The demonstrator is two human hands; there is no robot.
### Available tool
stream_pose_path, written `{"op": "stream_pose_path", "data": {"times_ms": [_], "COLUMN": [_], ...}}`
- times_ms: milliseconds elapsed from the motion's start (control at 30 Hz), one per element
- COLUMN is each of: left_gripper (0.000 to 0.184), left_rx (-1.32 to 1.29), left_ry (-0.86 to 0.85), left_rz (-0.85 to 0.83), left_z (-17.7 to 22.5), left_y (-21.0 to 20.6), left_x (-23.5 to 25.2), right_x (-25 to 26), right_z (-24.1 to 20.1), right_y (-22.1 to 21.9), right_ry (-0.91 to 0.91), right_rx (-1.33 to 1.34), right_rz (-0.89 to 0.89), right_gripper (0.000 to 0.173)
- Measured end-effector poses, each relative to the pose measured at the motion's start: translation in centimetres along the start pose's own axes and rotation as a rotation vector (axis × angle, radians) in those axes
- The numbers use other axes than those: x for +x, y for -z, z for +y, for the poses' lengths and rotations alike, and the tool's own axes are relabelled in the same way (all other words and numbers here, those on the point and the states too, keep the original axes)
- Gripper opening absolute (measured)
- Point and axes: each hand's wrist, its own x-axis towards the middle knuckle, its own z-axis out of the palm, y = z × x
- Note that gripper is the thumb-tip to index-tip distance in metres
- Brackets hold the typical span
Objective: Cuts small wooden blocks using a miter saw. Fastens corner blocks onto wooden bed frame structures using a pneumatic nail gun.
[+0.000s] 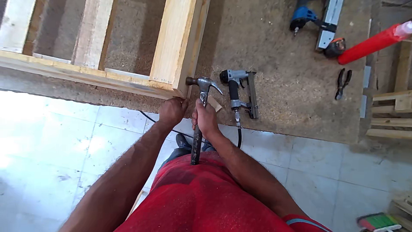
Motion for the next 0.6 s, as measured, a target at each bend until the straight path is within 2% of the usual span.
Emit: {"op": "stream_pose_path", "data": {"times_ms": [367, 500, 600], "left_gripper": [0.055, 0.057, 0.056], "left_rx": [0.144, 0.164, 0.237], "left_ry": [-0.081, -0.102, -0.120], "left_rz": [-0.006, -0.012, 0.000], "left_z": [-1.2, -1.5, -1.3], "left_y": [0.3, 0.5, 0.9], "left_x": [0.7, 0.7, 0.5], "right_x": [0.9, 1.2, 1.5], "right_z": [2.0, 1.8, 0.9], "right_y": [2.1, 3.0, 3.9], "right_ry": [-0.145, -0.199, -0.172], "right_rx": [0.024, -0.056, -0.142], "right_rz": [-0.004, -0.062, -0.077], "right_gripper": [0.044, 0.044, 0.044]}}
